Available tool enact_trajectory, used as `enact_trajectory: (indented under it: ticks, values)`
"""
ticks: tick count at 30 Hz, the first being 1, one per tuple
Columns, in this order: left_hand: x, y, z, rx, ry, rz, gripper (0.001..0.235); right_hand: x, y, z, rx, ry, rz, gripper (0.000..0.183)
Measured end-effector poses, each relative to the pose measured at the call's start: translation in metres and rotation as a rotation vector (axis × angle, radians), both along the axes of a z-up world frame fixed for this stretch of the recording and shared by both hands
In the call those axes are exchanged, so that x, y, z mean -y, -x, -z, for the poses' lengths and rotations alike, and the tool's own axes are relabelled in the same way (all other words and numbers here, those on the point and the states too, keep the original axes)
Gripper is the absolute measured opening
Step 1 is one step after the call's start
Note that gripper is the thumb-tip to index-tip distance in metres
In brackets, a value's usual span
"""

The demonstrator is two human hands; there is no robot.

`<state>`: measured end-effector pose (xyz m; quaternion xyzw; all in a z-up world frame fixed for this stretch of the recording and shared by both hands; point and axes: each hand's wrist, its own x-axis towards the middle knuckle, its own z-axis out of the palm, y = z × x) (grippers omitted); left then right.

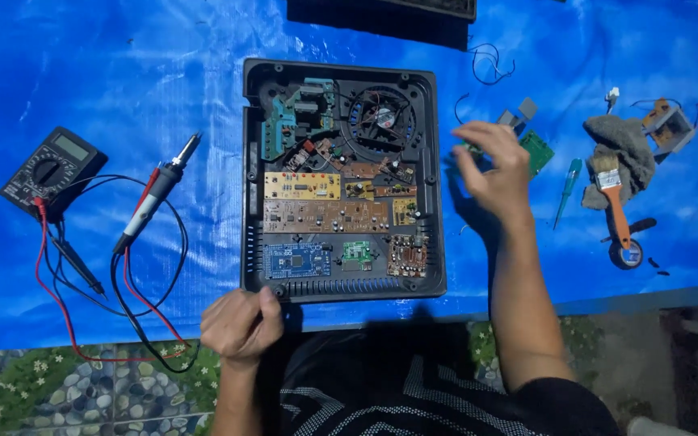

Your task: The person works on an open electronic device placed on a blue tarp, using their hands to connect wires and adjust components on the circuit board. A multimeter and soldering iron are visible on the table, but the person primarily manipulates the wires and parts by hand.

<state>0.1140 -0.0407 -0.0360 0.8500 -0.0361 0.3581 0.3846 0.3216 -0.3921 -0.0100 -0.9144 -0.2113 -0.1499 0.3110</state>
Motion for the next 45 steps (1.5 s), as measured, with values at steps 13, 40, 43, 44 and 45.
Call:
enact_trajectory:
  ticks: [13, 40, 43, 44, 45]
  values:
    - [0.015, -0.018, -0.017, -0.027, -0.022, 0.087, 0.027, -0.047, -0.015, 0.010, -0.228, 0.159, -0.332, 0.032]
    - [0.076, -0.113, -0.052, -0.378, -0.401, 0.325, 0.028, -0.037, -0.018, 0.016, -0.178, -0.116, -0.305, 0.014]
    - [0.080, -0.127, -0.039, -0.387, -0.350, 0.346, 0.030, -0.038, -0.017, 0.012, -0.194, -0.175, -0.297, 0.017]
    - [0.082, -0.130, -0.037, -0.389, -0.380, 0.352, 0.029, -0.037, -0.018, 0.015, -0.194, -0.193, -0.282, 0.017]
    - [0.084, -0.132, -0.035, -0.391, -0.409, 0.357, 0.029, -0.036, -0.018, 0.017, -0.195, -0.211, -0.266, 0.016]
